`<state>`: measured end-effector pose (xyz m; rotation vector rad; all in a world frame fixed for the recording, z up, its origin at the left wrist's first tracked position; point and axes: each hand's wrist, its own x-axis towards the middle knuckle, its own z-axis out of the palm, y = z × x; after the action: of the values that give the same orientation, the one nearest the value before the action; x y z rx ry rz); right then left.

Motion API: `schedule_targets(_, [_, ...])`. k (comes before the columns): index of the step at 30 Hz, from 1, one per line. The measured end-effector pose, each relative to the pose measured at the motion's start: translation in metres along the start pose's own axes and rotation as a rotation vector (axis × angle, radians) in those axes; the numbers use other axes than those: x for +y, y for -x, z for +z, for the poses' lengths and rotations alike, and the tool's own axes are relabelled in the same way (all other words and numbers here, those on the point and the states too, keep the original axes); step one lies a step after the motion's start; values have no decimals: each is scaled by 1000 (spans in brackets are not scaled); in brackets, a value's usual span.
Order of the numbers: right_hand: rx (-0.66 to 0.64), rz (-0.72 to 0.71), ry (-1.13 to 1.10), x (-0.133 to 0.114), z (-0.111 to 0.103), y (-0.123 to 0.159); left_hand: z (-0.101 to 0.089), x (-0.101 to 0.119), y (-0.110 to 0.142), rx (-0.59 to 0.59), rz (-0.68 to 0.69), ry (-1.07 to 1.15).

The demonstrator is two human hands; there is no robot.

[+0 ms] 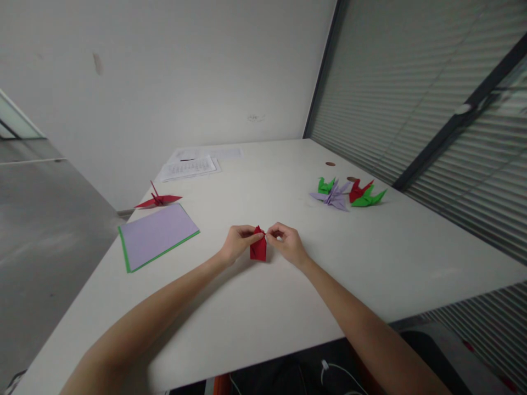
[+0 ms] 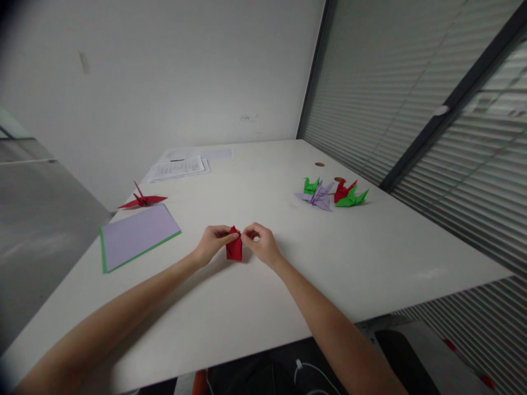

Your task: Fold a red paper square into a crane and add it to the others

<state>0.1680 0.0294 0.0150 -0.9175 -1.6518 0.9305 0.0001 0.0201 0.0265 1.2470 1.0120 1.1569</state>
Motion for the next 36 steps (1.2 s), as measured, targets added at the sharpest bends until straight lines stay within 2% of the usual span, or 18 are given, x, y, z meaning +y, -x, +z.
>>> schedule_targets(12, [-17, -20, 5, -3, -2, 0, -2, 2, 1, -54, -13, 16])
schedule_targets(22, [-14, -28, 21, -3, -1, 0, -1, 0, 0, -19, -19, 32])
schedule_targets(36, [-15, -33, 31, -5, -2, 1, -1, 3, 2, -43, -11, 7])
